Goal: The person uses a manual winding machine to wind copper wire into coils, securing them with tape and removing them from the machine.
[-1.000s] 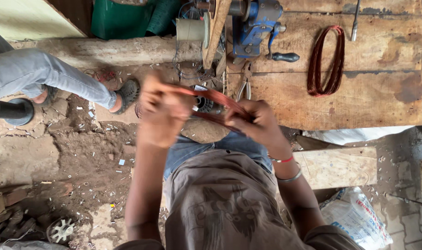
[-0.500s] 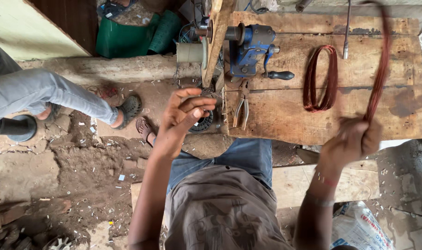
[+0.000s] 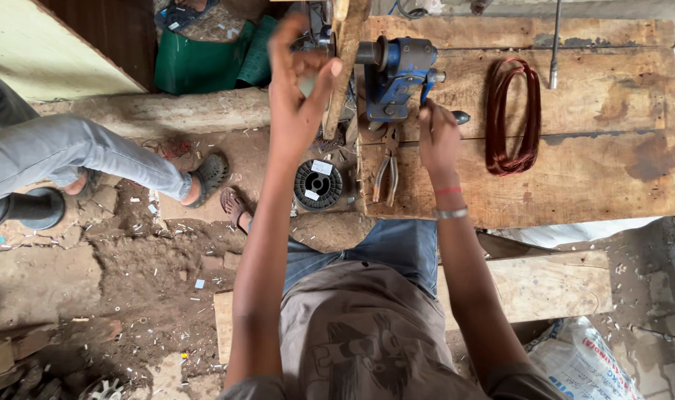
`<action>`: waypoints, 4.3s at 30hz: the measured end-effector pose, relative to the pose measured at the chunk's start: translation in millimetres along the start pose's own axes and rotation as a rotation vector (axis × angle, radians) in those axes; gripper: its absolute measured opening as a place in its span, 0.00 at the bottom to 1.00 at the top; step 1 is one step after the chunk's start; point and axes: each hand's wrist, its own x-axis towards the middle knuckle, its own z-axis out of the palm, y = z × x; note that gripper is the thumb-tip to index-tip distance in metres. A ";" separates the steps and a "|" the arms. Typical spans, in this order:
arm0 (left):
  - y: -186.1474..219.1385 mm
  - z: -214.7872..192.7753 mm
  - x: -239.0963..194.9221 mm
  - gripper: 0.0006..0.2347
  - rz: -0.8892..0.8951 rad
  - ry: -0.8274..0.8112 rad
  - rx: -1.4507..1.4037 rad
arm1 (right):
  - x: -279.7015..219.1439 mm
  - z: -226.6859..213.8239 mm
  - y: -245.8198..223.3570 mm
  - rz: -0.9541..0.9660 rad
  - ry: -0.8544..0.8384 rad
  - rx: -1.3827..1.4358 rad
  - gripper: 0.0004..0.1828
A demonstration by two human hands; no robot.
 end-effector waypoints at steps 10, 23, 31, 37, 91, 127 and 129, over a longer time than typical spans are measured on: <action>-73.4 -6.4 -203.4 0.21 -0.669 0.182 0.032 | 12.6 -13.4 -33.9 0.014 0.018 0.095 0.18; -97.6 -2.7 -279.9 0.20 -0.748 0.116 -0.028 | 25.1 -75.9 -43.5 -0.061 -0.180 -0.200 0.23; -78.9 -3.4 -271.7 0.19 -0.721 0.091 0.024 | 66.1 -125.6 -52.6 -0.587 0.094 -0.102 0.22; -77.4 -5.2 -273.7 0.20 -0.728 0.114 0.037 | 126.2 -115.9 -34.5 -0.592 0.424 0.036 0.20; -87.6 -5.4 -268.6 0.19 -0.771 0.169 0.052 | 176.1 38.4 77.2 -0.319 0.163 -0.256 0.26; -96.0 1.2 -271.5 0.18 -0.780 0.217 0.125 | 147.3 24.8 80.4 -0.287 -0.077 -0.019 0.10; -96.2 0.2 -268.0 0.19 -0.743 0.233 0.100 | 120.9 42.7 87.7 -0.278 -0.078 -0.111 0.08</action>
